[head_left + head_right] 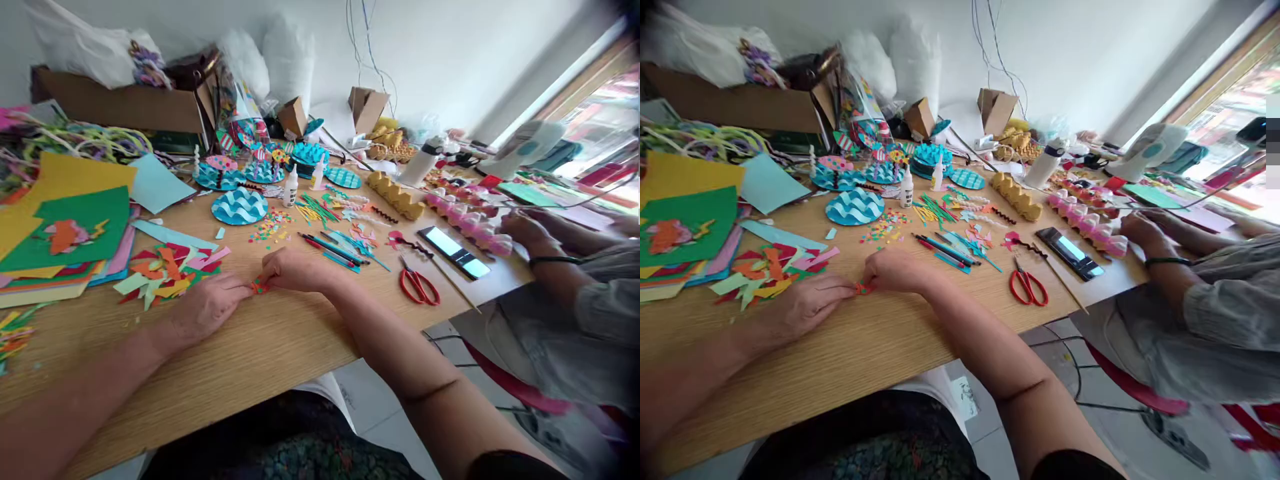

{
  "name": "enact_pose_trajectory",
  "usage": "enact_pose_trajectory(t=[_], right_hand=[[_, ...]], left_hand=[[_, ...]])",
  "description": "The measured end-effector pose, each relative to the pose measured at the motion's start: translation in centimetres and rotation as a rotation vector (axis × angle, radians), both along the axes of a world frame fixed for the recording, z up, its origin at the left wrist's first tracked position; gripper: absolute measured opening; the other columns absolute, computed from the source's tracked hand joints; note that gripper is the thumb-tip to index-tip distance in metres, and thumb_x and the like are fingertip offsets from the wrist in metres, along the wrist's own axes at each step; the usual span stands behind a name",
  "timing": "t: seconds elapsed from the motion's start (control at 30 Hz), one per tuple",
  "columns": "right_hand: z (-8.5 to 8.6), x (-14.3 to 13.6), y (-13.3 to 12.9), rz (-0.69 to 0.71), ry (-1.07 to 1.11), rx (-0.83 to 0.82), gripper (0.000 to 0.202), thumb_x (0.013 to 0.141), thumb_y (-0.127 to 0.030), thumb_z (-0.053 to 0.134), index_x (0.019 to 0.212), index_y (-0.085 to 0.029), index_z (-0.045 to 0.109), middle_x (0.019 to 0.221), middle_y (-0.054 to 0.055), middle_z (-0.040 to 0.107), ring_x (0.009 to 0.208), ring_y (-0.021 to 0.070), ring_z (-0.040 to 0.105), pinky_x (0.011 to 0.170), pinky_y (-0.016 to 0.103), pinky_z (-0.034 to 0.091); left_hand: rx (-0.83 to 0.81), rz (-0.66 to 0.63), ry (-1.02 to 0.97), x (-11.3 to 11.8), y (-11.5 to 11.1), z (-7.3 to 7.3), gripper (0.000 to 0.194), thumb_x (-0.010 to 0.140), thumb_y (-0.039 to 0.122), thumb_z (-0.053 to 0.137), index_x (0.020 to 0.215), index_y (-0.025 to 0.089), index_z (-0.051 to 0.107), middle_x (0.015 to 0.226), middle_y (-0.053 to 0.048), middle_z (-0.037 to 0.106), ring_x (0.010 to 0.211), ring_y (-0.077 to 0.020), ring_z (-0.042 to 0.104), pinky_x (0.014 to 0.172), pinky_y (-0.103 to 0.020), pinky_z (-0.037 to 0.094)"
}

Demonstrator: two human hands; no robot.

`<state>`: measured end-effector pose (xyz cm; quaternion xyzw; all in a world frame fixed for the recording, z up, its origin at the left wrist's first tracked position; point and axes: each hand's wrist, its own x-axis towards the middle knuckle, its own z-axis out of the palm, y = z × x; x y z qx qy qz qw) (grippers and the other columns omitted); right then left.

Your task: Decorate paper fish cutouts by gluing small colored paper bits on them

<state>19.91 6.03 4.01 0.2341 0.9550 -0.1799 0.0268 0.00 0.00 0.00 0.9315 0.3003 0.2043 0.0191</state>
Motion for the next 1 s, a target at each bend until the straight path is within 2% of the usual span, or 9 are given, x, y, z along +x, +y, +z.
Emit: enact_pose_trajectory(t=[0.17,0.6,0.7,0.77,0.87,0.93,1.0], right_hand=[[0.1,0.0,0.0,-0.011,0.015,0.027,0.017,0.078,-0.012,0.053,0.077,-0.014,0.07,0.076,0.003,0.061,0.071,0.0111,0.05,0.059,0.022,0.031],[0.5,-0.1,-0.4,-0.036,-0.011,0.018,0.019,0.077,-0.012,0.053,0.082,-0.015,0.071,0.082,0.004,0.064,0.075,0.0115,0.055,0.063,0.021,0.036],[0.5,0.3,-0.1,-0.029,0.075,0.025,0.02,0.077,-0.009,0.053,0.082,-0.014,0.071,0.082,0.004,0.065,0.074,0.0102,0.055,0.066,0.02,0.037],[0.6,0.8,0.4,-0.109,0.219,0.069,0.021,0.076,-0.007,0.051,0.083,-0.012,0.071,0.083,0.005,0.066,0.075,0.0093,0.056,0.069,0.019,0.038],[0.5,2.0,1.5,-0.409,0.378,0.126,0.023,0.077,-0.007,0.049,0.085,-0.011,0.069,0.086,0.006,0.067,0.078,0.0093,0.057,0.072,0.019,0.038],[0.4,2.8,2.5,-0.629,0.341,0.118,0.023,0.075,-0.01,0.05,0.089,-0.013,0.069,0.083,0.005,0.067,0.073,0.0099,0.057,0.066,0.019,0.038],[0.3,3.5,3.6,-0.736,0.253,0.113,0.022,0.074,-0.015,0.053,0.089,-0.015,0.069,0.08,0.003,0.068,0.071,0.0109,0.056,0.063,0.02,0.037]], left_hand=[[-0.022,0.015,0.001,-0.1,-0.1,-0.2,0.029,0.086,0.01,0.037,0.096,0.016,0.063,0.094,-0.005,0.066,0.089,-0.0163,0.059,0.077,-0.029,0.05],[0.008,0.015,0.033,-0.3,0.0,-0.2,0.034,0.085,0.007,0.033,0.096,0.017,0.064,0.095,-0.005,0.066,0.089,-0.017,0.059,0.079,-0.031,0.051],[0.003,0.025,0.024,-0.3,0.0,-0.4,0.035,0.085,0.008,0.035,0.102,0.019,0.063,0.099,-0.004,0.066,0.09,-0.0162,0.06,0.078,-0.029,0.051],[0.024,0.034,0.009,-0.4,0.0,-0.7,0.037,0.084,0.006,0.034,0.104,0.019,0.062,0.102,-0.004,0.066,0.092,-0.0164,0.059,0.08,-0.03,0.051],[0.045,0.024,-0.008,-0.4,-0.1,-0.8,0.037,0.084,0.006,0.033,0.102,0.017,0.063,0.101,-0.005,0.066,0.094,-0.0169,0.059,0.082,-0.031,0.05],[0.023,0.016,-0.008,-0.4,-0.1,-0.7,0.037,0.084,0.005,0.033,0.101,0.017,0.064,0.101,-0.005,0.066,0.094,-0.0166,0.059,0.083,-0.03,0.05],[-0.003,0.022,-0.01,-0.4,-0.1,-0.5,0.037,0.084,0.005,0.034,0.1,0.018,0.064,0.101,-0.005,0.066,0.094,-0.0162,0.058,0.083,-0.03,0.05]])
